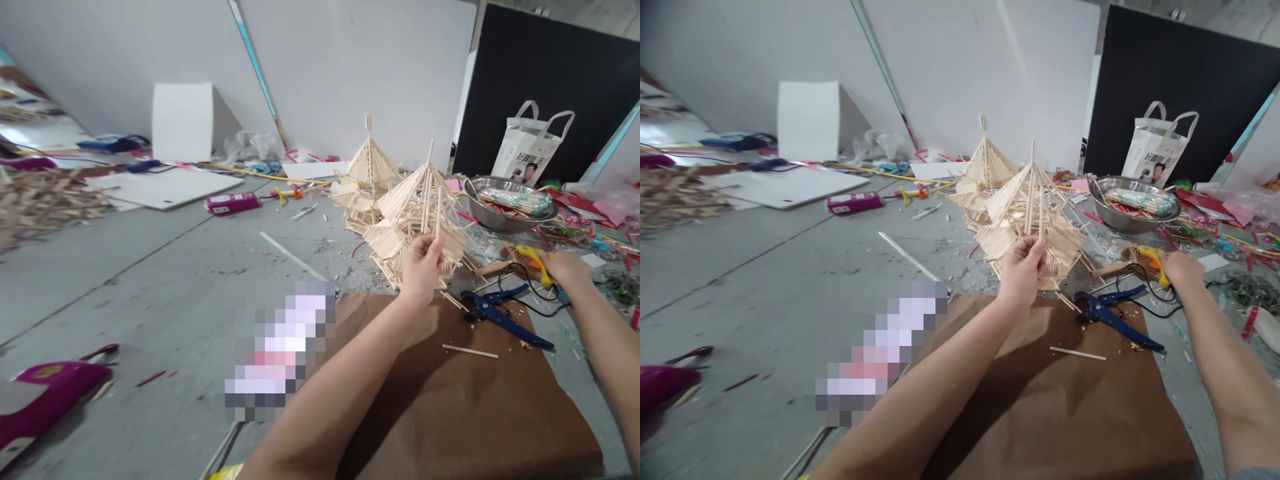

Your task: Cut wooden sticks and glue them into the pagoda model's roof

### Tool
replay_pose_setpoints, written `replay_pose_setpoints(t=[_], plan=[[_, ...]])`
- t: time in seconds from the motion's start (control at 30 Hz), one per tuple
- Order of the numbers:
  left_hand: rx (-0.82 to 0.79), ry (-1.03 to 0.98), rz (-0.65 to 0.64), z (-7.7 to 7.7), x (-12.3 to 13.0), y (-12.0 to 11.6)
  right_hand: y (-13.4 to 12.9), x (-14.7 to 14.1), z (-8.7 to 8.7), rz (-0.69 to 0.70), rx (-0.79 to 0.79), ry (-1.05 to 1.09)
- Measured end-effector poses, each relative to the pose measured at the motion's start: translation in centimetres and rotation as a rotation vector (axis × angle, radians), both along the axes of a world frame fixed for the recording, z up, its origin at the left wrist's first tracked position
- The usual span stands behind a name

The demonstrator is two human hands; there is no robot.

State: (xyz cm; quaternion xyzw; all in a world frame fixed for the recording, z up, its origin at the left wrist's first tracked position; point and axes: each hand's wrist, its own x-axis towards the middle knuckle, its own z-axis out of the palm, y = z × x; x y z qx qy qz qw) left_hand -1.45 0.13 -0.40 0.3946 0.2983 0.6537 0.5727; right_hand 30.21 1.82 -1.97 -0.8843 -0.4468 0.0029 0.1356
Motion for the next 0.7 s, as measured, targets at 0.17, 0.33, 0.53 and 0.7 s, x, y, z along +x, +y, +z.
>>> replay_pose_setpoints(t=[0.17, 0.33, 0.53, 0.7], plan=[[-0.030, -0.014, -0.001, 0.0, -0.4, 0.5, 0.2, -6.0, 4.7, 0.389, 0.408, -0.033], [-0.063, -0.014, -0.047, 0.0, -0.7, 0.9, 1.1, -15.2, 8.3, 0.704, 0.646, 0.503], [-0.021, -0.004, -0.079, 0.1, -1.0, 1.4, 2.2, -20.6, 9.8, 0.804, 0.548, 0.761], [-0.020, -0.015, -0.090, 0.0, -1.2, 1.7, 3.1, -21.5, 10.4, 0.819, 0.461, 0.803]])
